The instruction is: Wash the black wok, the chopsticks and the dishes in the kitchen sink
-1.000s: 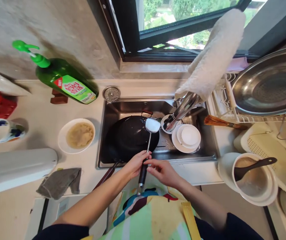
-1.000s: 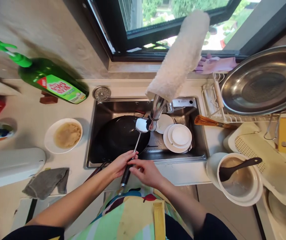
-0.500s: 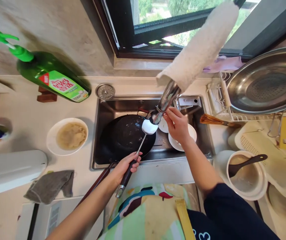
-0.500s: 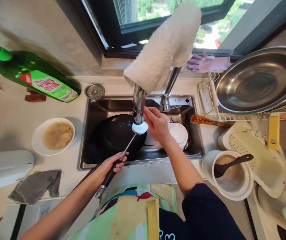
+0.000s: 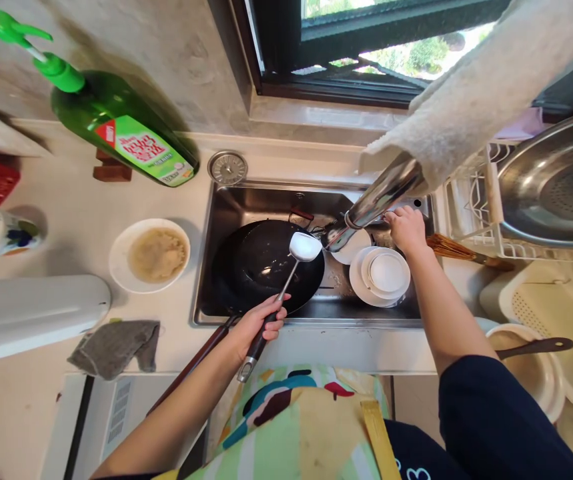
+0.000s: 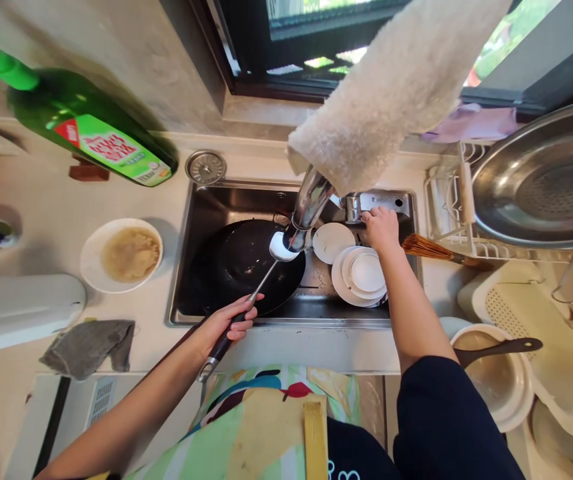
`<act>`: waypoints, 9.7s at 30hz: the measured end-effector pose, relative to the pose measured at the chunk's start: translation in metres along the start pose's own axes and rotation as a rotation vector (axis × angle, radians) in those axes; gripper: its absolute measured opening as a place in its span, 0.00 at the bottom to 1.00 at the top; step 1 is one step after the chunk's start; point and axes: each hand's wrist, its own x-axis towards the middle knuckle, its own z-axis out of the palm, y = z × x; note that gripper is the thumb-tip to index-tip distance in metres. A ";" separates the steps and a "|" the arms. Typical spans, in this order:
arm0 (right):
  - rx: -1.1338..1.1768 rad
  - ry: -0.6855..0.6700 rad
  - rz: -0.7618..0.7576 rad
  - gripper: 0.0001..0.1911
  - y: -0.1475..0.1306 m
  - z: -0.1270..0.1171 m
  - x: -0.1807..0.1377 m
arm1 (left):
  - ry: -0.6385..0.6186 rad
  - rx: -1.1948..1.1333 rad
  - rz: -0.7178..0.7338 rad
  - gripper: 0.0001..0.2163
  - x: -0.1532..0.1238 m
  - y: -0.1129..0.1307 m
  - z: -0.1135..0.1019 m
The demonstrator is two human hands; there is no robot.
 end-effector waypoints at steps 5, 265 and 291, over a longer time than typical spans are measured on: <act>-0.020 0.024 0.004 0.17 -0.001 0.005 0.001 | -0.013 0.030 0.018 0.11 0.000 0.001 0.005; 0.523 -0.353 0.367 0.17 -0.142 0.003 -0.103 | 0.037 0.527 0.004 0.20 -0.011 -0.027 0.001; 0.791 -0.171 0.517 0.17 -0.107 -0.010 -0.145 | 0.055 0.907 0.253 0.19 -0.017 -0.032 -0.003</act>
